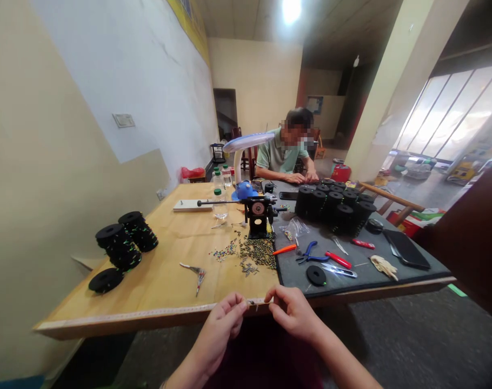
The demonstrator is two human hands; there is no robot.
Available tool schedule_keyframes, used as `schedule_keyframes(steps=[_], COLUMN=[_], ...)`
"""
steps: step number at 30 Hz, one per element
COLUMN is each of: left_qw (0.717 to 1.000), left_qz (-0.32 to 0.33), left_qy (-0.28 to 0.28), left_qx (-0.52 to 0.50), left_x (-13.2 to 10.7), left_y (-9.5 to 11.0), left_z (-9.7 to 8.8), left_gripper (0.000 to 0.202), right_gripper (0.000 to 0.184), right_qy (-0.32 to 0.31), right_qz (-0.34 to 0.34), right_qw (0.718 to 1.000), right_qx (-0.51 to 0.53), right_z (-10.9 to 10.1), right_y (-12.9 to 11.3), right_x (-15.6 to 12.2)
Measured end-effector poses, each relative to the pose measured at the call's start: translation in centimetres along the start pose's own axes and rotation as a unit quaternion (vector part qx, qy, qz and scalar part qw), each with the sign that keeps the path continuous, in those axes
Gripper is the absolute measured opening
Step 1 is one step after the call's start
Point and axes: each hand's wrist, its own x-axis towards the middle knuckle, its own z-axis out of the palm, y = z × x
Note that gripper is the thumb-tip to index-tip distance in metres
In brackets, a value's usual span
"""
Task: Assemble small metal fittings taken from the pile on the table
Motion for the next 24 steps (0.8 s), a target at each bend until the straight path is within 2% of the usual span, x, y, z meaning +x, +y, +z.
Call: schedule_keyframes(steps=[8,12,18,24], left_qw=[0.997,0.996,0.992,0.987], left_qz=[-0.025,-0.03,-0.046,-0.038], left_qy=[-0.046,-0.048,-0.055,-0.059], left_qx=[-0.049,-0.071,-0.108,-0.142], left_x=[-0.3,-0.5,-0.5,-0.7], left_y=[0.6,0.8,1.2,1.3], left_z=[0.6,0.8,1.2,1.5], left_gripper=[0.033,0.033,0.034,0.031], right_gripper=[0.025,0.02,0.021,0.019], right_qy=[-0.019,-0.042,-0.015,0.011], right_qz=[0.003,0.012,0.013,0.007], right_qw=[1.0,0.999,0.996,0.995], right_qx=[0.008,0.033,0.089,0.104], right_z=[0.3,0.9,1.4,1.5], right_y=[-0.4,-0.7,-0.8,-0.5], right_x=[-0.2,-0.2,-0.3,-0.6])
